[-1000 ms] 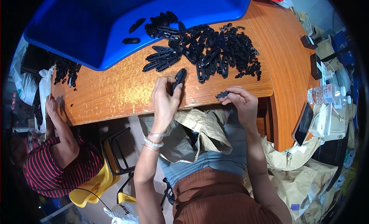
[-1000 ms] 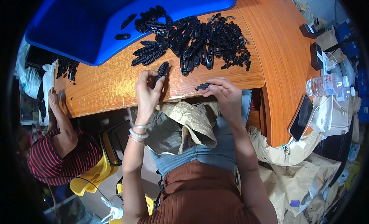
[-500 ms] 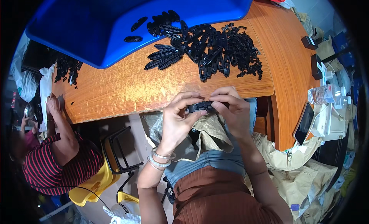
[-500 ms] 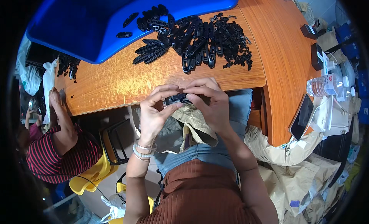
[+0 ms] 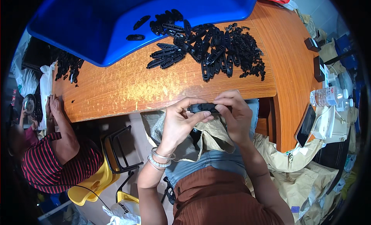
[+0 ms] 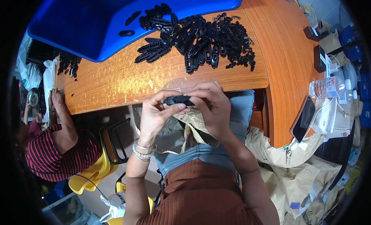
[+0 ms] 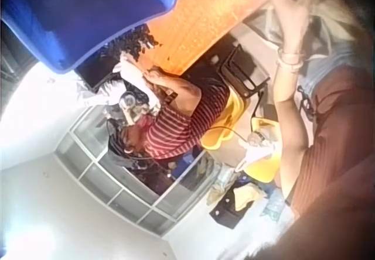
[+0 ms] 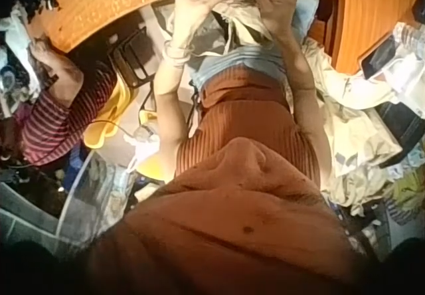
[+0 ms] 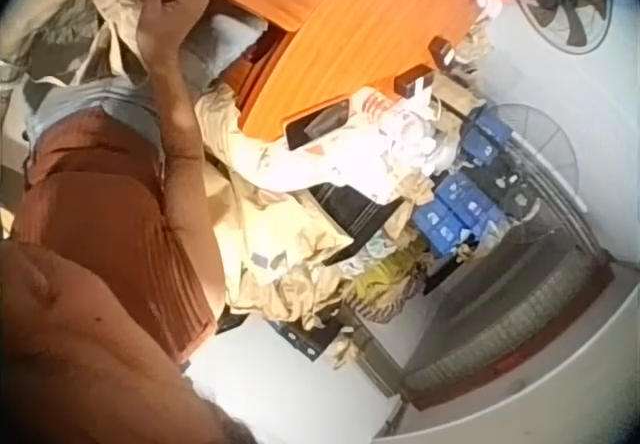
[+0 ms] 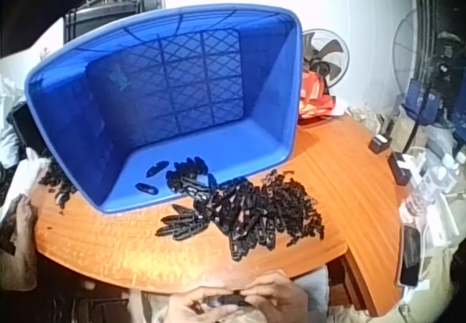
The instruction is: Assembling small black plastic components by hand and placing them into a paper bag.
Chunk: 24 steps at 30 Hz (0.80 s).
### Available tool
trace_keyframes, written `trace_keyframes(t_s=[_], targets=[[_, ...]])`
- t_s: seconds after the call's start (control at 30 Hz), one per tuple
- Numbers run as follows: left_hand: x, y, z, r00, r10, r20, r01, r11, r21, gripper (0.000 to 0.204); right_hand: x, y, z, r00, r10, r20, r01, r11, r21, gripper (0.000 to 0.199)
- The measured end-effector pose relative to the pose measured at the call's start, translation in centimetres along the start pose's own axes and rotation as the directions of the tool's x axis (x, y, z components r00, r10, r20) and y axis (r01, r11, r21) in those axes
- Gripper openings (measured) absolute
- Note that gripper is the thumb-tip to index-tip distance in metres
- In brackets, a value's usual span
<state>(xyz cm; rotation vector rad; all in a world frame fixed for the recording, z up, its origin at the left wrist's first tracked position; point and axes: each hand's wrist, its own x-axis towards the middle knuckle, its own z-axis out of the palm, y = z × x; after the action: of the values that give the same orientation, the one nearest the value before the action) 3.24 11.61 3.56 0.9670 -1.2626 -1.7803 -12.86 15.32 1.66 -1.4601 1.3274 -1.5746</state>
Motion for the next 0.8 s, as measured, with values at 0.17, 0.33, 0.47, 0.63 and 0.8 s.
trace_keyframes(t_s=[0.17,0.33,0.47,0.63,0.8], targets=[[0.1,-0.4,0.1,1.000,0.000,-0.021,-0.001,0.998,-0.063,0.023,0.1,0.3,-0.3,0.968,-0.246,0.054,0.248,0.902,-0.353,0.013],[0.2,-0.7,-0.2,0.998,0.030,-0.055,-0.031,0.999,-0.009,0.020,-0.5,-0.3,-0.5,0.993,0.076,0.092,-0.060,0.984,-0.167,0.018],[0.3,-1.0,0.1,0.999,0.028,-0.031,-0.026,0.997,0.074,0.019,-1.3,0.5,-0.8,0.928,0.346,0.139,-0.351,0.936,0.015,0.020],[1.4,-0.7,0.3,0.999,-0.033,0.021,0.033,0.999,-0.004,0.014,-1.0,1.3,-1.9,0.892,0.410,0.192,-0.429,0.900,0.073,0.016],[4.9,-1.3,-1.8,0.994,-0.067,0.086,0.079,0.987,-0.143,0.010,3.1,5.5,-5.6,0.973,-0.229,0.004,0.187,0.783,-0.593,0.012]])
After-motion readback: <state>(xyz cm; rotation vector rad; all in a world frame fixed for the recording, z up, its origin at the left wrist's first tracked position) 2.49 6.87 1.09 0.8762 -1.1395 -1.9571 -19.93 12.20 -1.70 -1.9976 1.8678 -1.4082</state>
